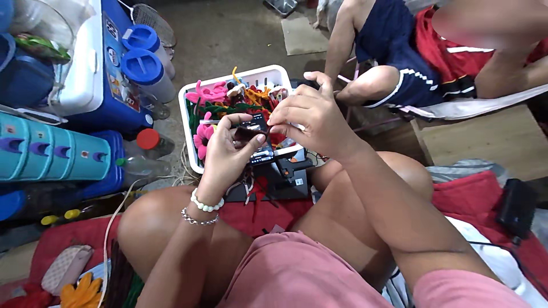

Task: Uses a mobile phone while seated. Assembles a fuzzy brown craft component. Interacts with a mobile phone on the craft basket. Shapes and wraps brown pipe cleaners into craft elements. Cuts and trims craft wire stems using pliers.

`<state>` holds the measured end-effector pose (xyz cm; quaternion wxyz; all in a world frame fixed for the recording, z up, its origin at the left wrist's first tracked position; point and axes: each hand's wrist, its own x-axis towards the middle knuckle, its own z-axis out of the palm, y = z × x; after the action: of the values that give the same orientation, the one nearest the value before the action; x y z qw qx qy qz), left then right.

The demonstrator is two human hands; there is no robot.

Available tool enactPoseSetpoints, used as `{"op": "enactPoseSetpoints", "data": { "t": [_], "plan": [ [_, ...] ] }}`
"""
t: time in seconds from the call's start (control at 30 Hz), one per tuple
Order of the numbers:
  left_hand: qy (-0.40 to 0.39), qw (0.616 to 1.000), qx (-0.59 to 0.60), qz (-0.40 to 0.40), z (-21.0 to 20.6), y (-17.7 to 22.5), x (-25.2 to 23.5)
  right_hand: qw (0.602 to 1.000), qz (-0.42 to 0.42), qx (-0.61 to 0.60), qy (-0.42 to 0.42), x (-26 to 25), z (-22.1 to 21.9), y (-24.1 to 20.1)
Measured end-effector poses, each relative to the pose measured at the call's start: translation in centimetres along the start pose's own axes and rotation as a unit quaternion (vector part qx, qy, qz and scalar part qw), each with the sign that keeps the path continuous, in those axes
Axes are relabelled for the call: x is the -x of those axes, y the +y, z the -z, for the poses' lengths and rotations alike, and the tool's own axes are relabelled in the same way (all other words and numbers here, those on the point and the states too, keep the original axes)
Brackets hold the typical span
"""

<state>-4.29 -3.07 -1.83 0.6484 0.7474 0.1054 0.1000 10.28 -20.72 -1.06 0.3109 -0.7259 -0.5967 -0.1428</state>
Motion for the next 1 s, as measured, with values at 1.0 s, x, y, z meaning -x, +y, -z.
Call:
{"op": "enactPoseSetpoints", "data": {
  "t": [1.0],
  "plan": [
    [0.073,0.992,-0.015,-0.105,-0.9,-0.7,0.0,0.997,-0.019,0.047,0.062,-0.1,-1.3,-2.2]
  ]
}}
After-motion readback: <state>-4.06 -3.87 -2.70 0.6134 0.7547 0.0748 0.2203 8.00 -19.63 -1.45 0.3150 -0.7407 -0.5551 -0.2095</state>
